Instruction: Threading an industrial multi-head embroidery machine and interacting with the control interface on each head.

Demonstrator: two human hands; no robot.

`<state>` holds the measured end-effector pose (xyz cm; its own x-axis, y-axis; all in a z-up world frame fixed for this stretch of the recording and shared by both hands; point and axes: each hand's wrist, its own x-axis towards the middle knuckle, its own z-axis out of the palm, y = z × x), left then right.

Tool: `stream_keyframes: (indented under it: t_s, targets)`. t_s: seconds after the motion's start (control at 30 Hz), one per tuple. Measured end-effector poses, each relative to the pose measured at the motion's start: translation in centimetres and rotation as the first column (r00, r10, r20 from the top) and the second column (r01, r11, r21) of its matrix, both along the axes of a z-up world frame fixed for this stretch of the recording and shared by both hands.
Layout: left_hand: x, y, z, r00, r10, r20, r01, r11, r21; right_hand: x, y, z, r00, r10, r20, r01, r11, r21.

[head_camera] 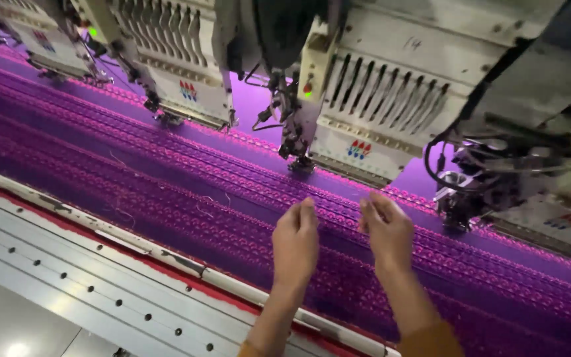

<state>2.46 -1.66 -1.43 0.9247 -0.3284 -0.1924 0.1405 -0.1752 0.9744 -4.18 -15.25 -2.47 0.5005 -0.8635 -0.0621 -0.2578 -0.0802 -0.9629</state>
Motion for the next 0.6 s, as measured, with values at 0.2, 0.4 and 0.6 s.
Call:
stream_keyframes:
  t_s: [0.2,0.4,0.6]
  targets:
    - [1.8,-3.6,-2.9,0.989,-0.091,0.116,0.085,0.995,0.057,1.8,-1.4,-2.6,0.995,0.005,-0.096,-0.022,0.985,-0.174]
    - [2.2,-6.3,-4.5,0.973,-0.198,0.122,0.187,0.978,0.095,0.1,-2.8,-5.3,0.954,-0.031,-0.299,-0.124,0.866,-0.485]
    - [2.6,-8.8,-5.2,0.938,-0.249,0.241,0.251,0.968,0.024,-0.1,-2.0,-3.9,0.973,0.082,-0.215,-0.209,0.705,-0.677]
